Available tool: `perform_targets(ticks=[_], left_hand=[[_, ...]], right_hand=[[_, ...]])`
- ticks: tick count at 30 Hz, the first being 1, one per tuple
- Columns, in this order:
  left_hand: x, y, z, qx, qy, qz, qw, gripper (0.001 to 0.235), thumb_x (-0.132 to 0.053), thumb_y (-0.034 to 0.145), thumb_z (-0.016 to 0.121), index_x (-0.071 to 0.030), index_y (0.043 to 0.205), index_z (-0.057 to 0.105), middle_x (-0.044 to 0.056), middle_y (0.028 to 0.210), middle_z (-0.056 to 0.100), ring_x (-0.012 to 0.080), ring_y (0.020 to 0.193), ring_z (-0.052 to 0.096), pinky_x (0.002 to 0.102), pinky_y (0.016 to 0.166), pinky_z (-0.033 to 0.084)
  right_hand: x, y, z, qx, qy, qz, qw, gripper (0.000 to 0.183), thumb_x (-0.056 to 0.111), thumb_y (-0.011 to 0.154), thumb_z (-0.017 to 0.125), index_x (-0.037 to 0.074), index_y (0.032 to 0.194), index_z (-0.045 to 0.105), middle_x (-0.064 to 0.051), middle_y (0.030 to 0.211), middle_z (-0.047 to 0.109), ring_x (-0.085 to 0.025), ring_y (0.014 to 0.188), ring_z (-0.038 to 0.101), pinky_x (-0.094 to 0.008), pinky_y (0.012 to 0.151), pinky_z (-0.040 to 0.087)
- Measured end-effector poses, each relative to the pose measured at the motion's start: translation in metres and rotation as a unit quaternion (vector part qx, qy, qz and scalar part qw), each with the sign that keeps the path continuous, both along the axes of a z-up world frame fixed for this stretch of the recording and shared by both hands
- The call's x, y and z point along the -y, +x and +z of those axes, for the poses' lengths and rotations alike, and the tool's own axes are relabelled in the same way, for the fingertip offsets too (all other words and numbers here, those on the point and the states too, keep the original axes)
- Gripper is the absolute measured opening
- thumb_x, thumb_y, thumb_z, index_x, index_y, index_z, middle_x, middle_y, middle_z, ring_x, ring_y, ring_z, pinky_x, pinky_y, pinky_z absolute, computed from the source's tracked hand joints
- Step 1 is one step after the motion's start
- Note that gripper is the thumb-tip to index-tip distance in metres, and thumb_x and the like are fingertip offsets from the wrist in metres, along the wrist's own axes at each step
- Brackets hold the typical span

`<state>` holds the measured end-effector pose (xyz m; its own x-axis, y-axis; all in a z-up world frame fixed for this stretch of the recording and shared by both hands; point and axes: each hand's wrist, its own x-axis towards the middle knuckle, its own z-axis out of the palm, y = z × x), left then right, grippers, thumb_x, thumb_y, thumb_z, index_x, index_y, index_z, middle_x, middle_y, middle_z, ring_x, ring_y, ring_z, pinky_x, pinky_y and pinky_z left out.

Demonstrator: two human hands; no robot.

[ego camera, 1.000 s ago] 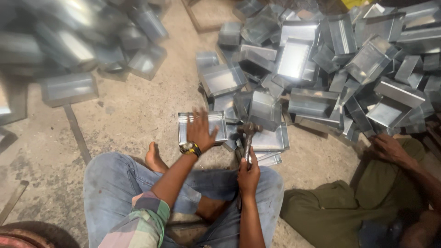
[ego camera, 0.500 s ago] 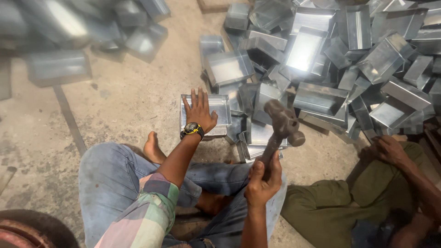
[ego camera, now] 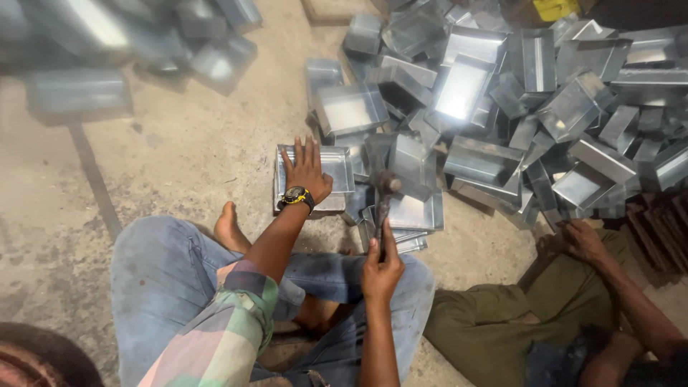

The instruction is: The person uses a hammer to flatten and shape the edges of small metal boxes while sitting on the floor.

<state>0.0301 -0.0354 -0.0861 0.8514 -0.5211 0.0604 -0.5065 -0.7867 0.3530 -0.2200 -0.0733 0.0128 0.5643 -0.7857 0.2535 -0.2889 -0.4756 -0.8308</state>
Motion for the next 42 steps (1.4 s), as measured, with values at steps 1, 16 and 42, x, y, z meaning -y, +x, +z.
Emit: perform_targets(ticks=[1, 16, 42], left_hand=[[0.0, 0.003, 0.0, 0.005, 0.01, -0.004, 1.0, 0.092, -0.037, 0.081, 0.053, 0.002, 0.159, 0.022, 0.016, 0.172, 0.01, 0.0387, 0.158, -0.001, 0.069, 0.121, 0.0], [-0.027, -0.043, 0.016, -0.05, 0.049, -0.051, 0.996, 0.105, -0.042, 0.077, 0.059, -0.004, 0.162, 0.011, 0.013, 0.172, -0.003, 0.0368, 0.157, -0.01, 0.072, 0.117, -0.006], [-0.068, -0.041, 0.022, -0.075, -0.006, -0.025, 0.997, 0.045, -0.03, 0.094, 0.056, -0.006, 0.131, 0.05, 0.02, 0.129, 0.062, 0.0371, 0.127, 0.057, 0.052, 0.108, 0.047]], right_hand=[[-0.002, 0.001, 0.001, 0.03, -0.002, -0.003, 1.0, 0.046, 0.008, 0.096, 0.063, 0.013, 0.142, 0.06, -0.019, 0.115, 0.078, -0.019, 0.085, 0.071, -0.035, 0.075, 0.057], [0.005, 0.004, 0.002, 0.083, 0.031, 0.035, 0.995, 0.048, 0.006, 0.098, 0.063, 0.004, 0.145, 0.06, -0.018, 0.122, 0.073, -0.021, 0.087, 0.063, -0.037, 0.073, 0.052], [0.043, 0.007, -0.066, -0.027, 0.101, -0.054, 0.993, 0.048, 0.013, 0.093, 0.067, 0.017, 0.141, 0.063, -0.007, 0.07, 0.064, -0.012, 0.061, 0.055, -0.031, 0.06, 0.048]])
